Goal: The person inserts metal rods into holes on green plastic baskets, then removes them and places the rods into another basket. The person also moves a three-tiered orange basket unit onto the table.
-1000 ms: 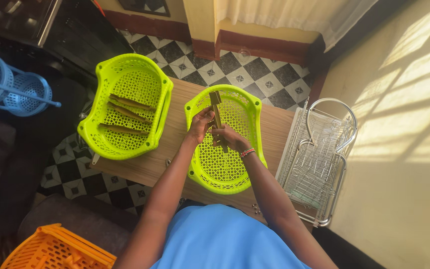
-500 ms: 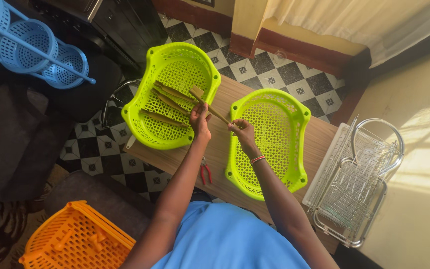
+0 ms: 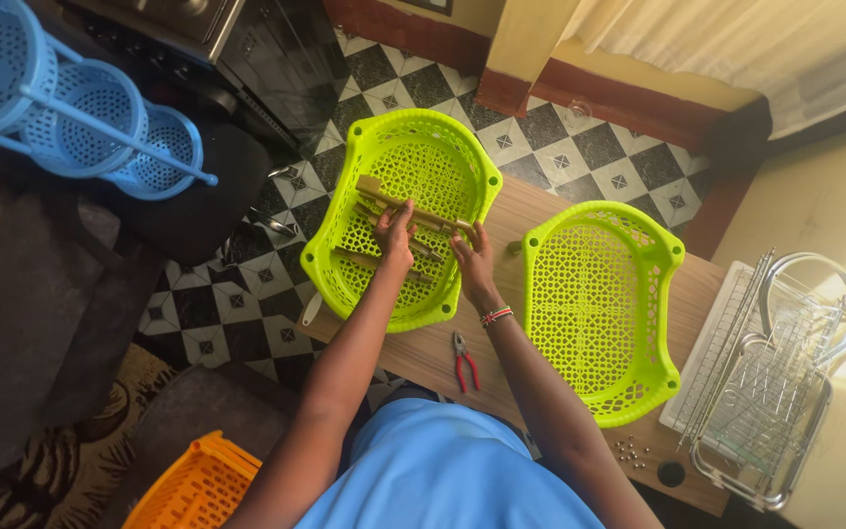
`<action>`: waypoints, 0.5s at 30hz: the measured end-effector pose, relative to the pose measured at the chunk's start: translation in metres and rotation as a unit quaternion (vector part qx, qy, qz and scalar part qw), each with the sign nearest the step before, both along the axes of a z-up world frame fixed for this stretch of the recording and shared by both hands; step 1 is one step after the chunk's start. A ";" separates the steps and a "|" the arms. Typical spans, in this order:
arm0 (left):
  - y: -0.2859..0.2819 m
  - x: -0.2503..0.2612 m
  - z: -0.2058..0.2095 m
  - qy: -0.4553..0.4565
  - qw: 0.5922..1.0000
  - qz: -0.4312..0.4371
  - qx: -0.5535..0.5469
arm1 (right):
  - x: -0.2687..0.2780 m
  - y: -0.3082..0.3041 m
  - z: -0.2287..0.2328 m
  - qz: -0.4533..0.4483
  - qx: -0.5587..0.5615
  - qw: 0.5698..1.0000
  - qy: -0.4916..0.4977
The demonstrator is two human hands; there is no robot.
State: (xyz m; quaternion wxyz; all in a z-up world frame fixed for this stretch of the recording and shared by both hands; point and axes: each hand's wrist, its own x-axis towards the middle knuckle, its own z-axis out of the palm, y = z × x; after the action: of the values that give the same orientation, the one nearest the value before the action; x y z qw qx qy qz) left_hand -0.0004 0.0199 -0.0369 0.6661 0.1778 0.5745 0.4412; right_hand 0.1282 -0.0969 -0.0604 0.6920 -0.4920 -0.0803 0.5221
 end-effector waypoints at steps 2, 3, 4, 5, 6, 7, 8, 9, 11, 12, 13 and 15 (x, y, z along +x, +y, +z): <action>0.015 -0.003 -0.012 0.009 1.000 -0.010 -0.017 | -0.012 0.012 -0.001 0.008 -0.018 1.000 0.015; 0.021 -0.005 -0.019 0.009 0.999 -0.020 -0.027 | -0.015 0.015 -0.002 0.007 -0.025 0.999 0.027; 0.032 -0.003 -0.025 0.009 0.999 -0.028 -0.034 | -0.014 0.023 -0.002 0.009 -0.030 0.999 0.037; 0.043 0.000 -0.032 0.001 0.998 -0.038 -0.039 | -0.013 0.031 -0.002 0.010 -0.034 0.998 0.048; 0.046 0.002 -0.038 -0.004 0.998 -0.047 -0.049 | -0.013 0.034 -0.004 0.008 -0.052 0.998 0.046; 0.048 0.002 -0.045 -0.010 0.997 -0.057 -0.058 | -0.013 0.038 -0.005 0.006 -0.069 0.997 0.045; 0.053 0.003 -0.052 -0.006 0.995 -0.066 -0.076 | -0.011 0.044 -0.006 0.003 -0.084 0.996 0.043; 0.057 0.003 -0.057 -0.001 0.993 -0.075 -0.094 | -0.011 0.044 -0.008 0.007 -0.100 0.994 0.042; 0.071 0.010 -0.064 0.013 0.990 -0.086 -0.109 | -0.006 0.049 -0.010 0.015 -0.128 0.991 0.037; 0.072 0.010 -0.068 0.026 0.989 -0.087 -0.113 | -0.008 0.048 -0.012 0.020 -0.121 0.992 0.042; 0.072 0.009 -0.071 0.040 0.988 -0.089 -0.116 | -0.008 0.047 -0.015 0.025 -0.114 0.992 0.047; 0.074 0.009 -0.075 0.040 0.990 -0.078 -0.112 | -0.010 0.044 -0.019 0.026 -0.104 0.993 0.053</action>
State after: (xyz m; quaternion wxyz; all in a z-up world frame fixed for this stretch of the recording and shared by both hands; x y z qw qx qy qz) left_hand 0.0082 0.0941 -0.1118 0.6907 0.1638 0.6306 0.3139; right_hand 0.1184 -0.0531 -0.0798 0.6266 -0.5309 -0.0011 0.5706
